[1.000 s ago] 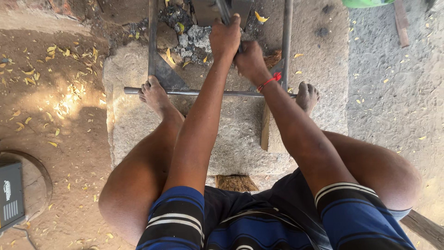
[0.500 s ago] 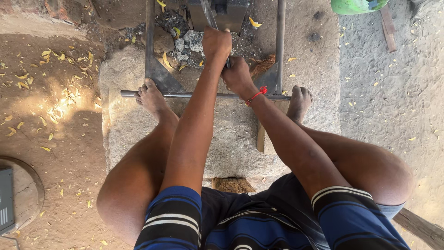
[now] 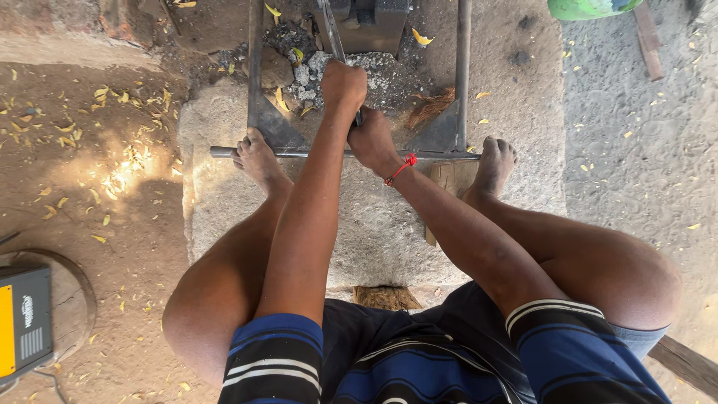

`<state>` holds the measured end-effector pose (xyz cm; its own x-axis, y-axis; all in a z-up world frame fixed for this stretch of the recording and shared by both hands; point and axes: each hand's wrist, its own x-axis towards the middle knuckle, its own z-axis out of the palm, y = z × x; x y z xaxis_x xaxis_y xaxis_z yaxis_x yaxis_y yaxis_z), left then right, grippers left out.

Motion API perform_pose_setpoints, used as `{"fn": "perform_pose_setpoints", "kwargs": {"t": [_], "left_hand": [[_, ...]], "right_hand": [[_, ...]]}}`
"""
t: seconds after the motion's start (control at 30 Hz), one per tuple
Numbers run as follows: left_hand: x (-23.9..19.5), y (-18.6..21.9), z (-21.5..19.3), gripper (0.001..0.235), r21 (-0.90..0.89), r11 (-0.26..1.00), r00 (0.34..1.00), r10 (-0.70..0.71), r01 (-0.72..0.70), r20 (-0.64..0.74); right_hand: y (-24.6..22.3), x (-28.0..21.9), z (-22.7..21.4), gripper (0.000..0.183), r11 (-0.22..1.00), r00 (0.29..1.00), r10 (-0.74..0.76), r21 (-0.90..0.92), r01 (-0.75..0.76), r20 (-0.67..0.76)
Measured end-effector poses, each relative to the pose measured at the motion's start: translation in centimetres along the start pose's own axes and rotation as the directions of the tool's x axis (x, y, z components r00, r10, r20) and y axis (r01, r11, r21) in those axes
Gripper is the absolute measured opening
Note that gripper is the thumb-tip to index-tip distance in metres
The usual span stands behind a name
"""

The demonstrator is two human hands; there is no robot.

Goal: The person sits barefoot on the ground and repeatedly hammers a metal rod placed on an anvil. The person uses a hammer in the right hand to strike the rod while holding it with the left hand.

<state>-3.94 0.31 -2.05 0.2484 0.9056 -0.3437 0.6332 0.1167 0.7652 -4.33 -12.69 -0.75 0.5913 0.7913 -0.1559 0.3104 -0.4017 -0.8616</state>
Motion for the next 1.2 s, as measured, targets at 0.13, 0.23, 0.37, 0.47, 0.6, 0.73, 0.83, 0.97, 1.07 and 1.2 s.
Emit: {"fn": "perform_pose_setpoints", "kwargs": {"t": [0.13, 0.23, 0.37, 0.47, 0.6, 0.73, 0.83, 0.97, 1.07, 1.2], "left_hand": [[0.4, -1.2, -0.7, 0.042, -0.007, 0.999, 0.999, 0.034, -0.034, 0.013], [0.9, -2.0, -0.9, 0.039, 0.044, 0.998, 0.999, 0.043, -0.044, 0.012], [1.3, -3.3, -2.2, 0.039, 0.114, 0.992, 0.997, 0.042, -0.048, 0.059], [0.8, -3.7, -3.4, 0.036, 0.135, 0.987, 0.994, 0.083, -0.091, 0.065], [0.2, -3.6, -4.9, 0.037, 0.118, 0.993, 0.994, -0.022, 0.01, 0.105], [0.3, -4.0, -5.8, 0.032, 0.164, 0.985, 0.993, 0.03, -0.049, 0.115], [0.6, -4.9, -6.3, 0.025, 0.116, 0.99, 0.988, 0.061, -0.078, 0.139], [0.5, -5.2, -7.5, 0.016, -0.071, 0.997, 0.967, 0.035, -0.017, 0.253], [0.1, -5.1, -8.1, 0.016, -0.048, 0.999, 0.961, 0.0, 0.014, 0.277], [-0.2, -5.4, -8.8, 0.026, 0.038, 0.997, 0.968, 0.052, -0.064, 0.247]], "right_hand": [[-0.7, -0.8, 0.9, 0.027, 0.998, 1.0, -0.018, 0.066, 0.017, 0.01], [-1.6, -1.4, 1.4, 0.03, 0.999, 1.0, -0.021, 0.05, 0.021, -0.001], [-2.4, -2.6, 2.8, 0.031, 0.983, 0.999, -0.044, 0.18, 0.043, 0.003], [-2.8, -3.0, 3.7, 0.033, 0.986, 0.999, -0.045, 0.161, 0.045, -0.004], [-3.6, -3.4, 4.5, 0.035, 0.989, 0.999, -0.017, 0.146, 0.012, 0.029], [-3.9, -3.8, 5.2, 0.039, 0.988, 0.999, -0.035, 0.15, 0.033, 0.011], [-3.9, -4.0, 6.0, 0.04, 0.987, 1.0, -0.027, 0.158, 0.027, 0.003], [-4.2, -4.1, 7.0, 0.037, 0.985, 0.998, -0.059, 0.162, 0.059, -0.004], [-4.4, -4.4, 7.4, 0.035, 0.985, 0.998, -0.064, 0.162, 0.063, 0.003], [-4.9, -5.0, 8.0, 0.04, 0.992, 0.999, -0.037, 0.124, 0.037, -0.005]]}}
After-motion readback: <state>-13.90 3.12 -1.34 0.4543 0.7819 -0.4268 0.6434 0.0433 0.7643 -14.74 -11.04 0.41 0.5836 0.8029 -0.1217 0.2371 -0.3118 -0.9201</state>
